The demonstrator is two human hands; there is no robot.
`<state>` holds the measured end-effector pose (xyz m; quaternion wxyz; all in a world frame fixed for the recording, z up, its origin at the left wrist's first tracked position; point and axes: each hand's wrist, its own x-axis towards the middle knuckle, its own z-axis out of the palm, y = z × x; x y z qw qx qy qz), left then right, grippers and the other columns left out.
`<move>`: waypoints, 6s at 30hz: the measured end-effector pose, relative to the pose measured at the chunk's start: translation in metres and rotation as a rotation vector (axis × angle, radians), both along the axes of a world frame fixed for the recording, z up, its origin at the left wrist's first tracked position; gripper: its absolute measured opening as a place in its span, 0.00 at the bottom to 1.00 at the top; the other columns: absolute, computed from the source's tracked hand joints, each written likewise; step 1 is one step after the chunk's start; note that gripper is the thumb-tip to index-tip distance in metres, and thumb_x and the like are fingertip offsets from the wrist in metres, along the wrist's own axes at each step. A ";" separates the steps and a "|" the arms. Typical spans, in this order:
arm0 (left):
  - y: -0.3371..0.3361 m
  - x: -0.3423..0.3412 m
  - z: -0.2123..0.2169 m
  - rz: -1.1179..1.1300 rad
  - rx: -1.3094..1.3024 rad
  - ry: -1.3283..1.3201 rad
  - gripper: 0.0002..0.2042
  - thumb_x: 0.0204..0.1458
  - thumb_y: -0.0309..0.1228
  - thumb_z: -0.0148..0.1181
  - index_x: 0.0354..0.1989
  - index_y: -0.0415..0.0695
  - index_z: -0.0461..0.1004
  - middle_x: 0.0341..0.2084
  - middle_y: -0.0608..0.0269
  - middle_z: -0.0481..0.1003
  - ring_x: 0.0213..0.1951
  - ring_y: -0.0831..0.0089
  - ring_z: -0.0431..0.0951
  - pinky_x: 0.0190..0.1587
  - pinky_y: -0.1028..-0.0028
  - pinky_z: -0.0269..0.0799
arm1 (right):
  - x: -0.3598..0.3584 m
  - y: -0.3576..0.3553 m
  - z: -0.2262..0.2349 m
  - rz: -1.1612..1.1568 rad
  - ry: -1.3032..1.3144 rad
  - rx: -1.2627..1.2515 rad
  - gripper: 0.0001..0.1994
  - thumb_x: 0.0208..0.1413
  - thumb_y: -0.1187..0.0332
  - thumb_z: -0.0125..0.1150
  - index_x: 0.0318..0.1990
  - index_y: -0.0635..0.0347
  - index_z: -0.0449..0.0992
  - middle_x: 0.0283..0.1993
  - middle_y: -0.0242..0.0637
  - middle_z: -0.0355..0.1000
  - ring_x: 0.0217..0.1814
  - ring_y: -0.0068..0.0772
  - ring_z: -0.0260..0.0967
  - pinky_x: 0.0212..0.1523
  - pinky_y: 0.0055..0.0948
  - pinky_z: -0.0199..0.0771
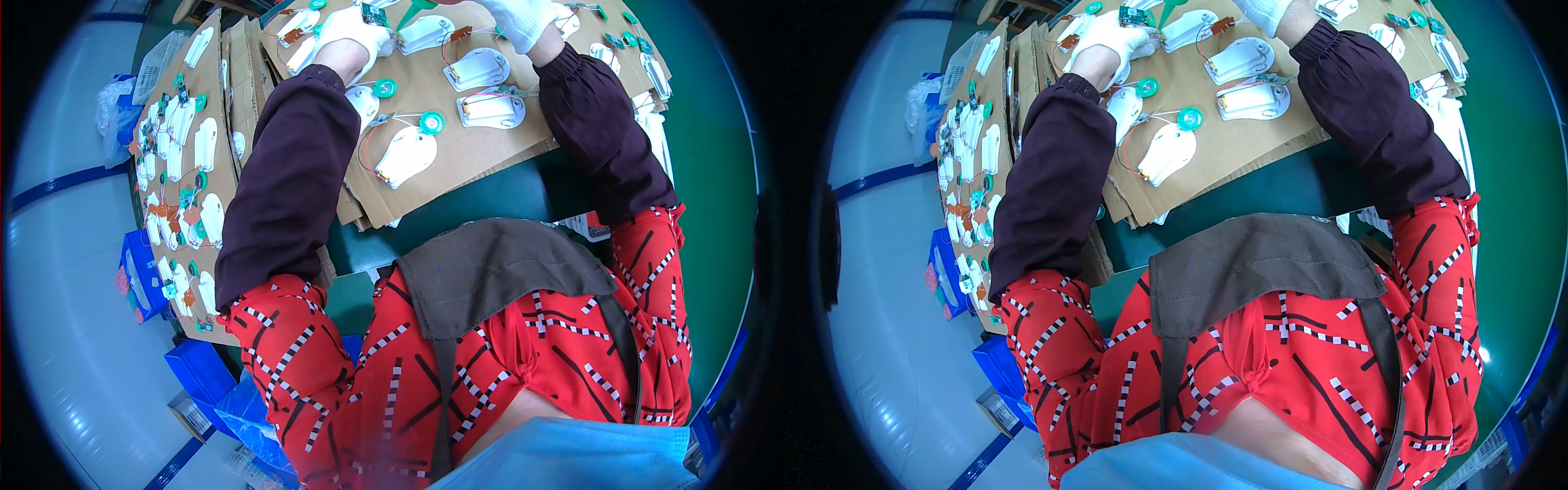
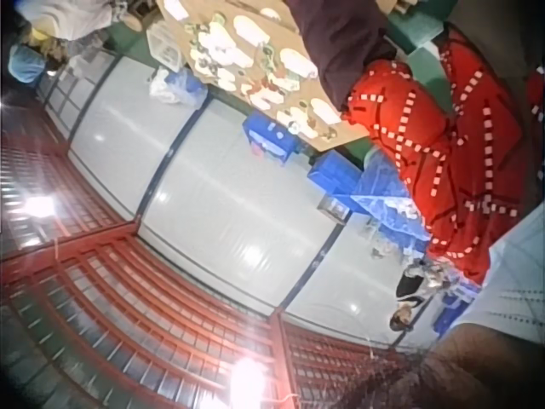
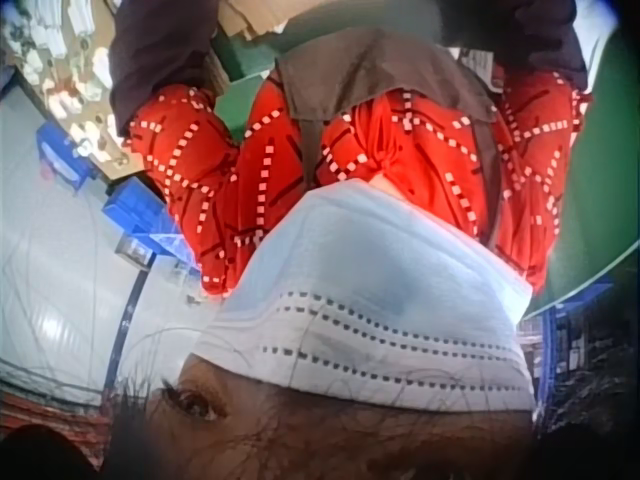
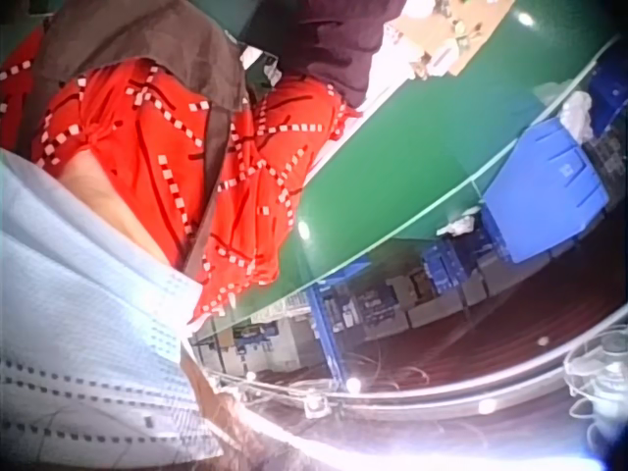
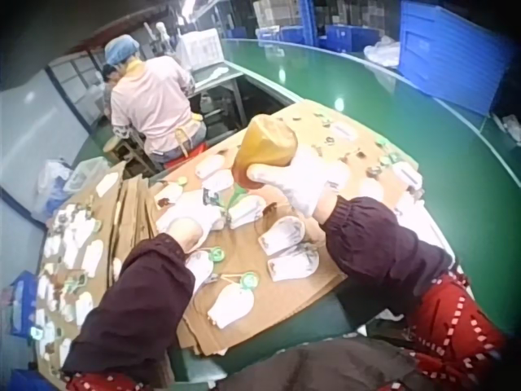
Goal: The person applies glue from a squeeze bottle onto plastic parts and adheres them to cardboard sheets.
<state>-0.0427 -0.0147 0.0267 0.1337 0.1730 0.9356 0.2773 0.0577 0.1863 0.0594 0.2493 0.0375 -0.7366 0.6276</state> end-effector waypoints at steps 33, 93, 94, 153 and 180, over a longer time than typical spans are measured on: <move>0.000 -0.003 0.093 -0.506 -0.661 0.698 0.09 0.49 0.30 0.55 0.36 0.45 0.79 0.32 0.51 0.78 0.37 0.57 0.79 0.41 0.64 0.75 | 0.077 0.122 0.013 0.166 0.507 -0.555 0.16 0.63 0.59 0.51 0.55 0.54 0.67 0.51 0.34 0.69 0.49 0.29 0.69 0.51 0.27 0.73; -0.004 -0.074 0.027 0.102 0.291 -0.337 0.11 0.57 0.28 0.53 0.43 0.32 0.71 0.36 0.54 0.77 0.37 0.67 0.81 0.40 0.75 0.78 | -0.063 -0.019 0.031 0.074 0.068 0.224 0.31 0.33 0.66 0.77 0.49 0.62 0.72 0.45 0.40 0.75 0.48 0.33 0.71 0.51 0.31 0.70; -0.004 -0.072 0.029 0.085 0.259 -0.325 0.11 0.57 0.28 0.53 0.43 0.32 0.71 0.35 0.54 0.77 0.36 0.68 0.81 0.39 0.75 0.78 | -0.062 -0.018 0.032 0.061 0.060 0.239 0.30 0.33 0.67 0.77 0.49 0.62 0.72 0.44 0.39 0.75 0.47 0.32 0.72 0.51 0.31 0.71; 0.004 -0.064 0.026 0.079 0.106 -0.160 0.11 0.55 0.28 0.56 0.42 0.34 0.75 0.34 0.56 0.78 0.33 0.72 0.81 0.34 0.78 0.77 | 0.007 0.073 0.060 0.424 0.160 -0.754 0.21 0.59 0.53 0.56 0.54 0.53 0.67 0.51 0.39 0.70 0.43 0.35 0.73 0.31 0.25 0.78; 0.007 -0.034 0.037 0.158 0.285 -0.320 0.11 0.56 0.32 0.57 0.43 0.38 0.76 0.34 0.56 0.79 0.31 0.71 0.78 0.31 0.77 0.73 | -0.040 0.008 0.034 0.116 0.062 -0.132 0.29 0.43 0.70 0.72 0.55 0.61 0.68 0.48 0.35 0.73 0.49 0.27 0.70 0.51 0.29 0.71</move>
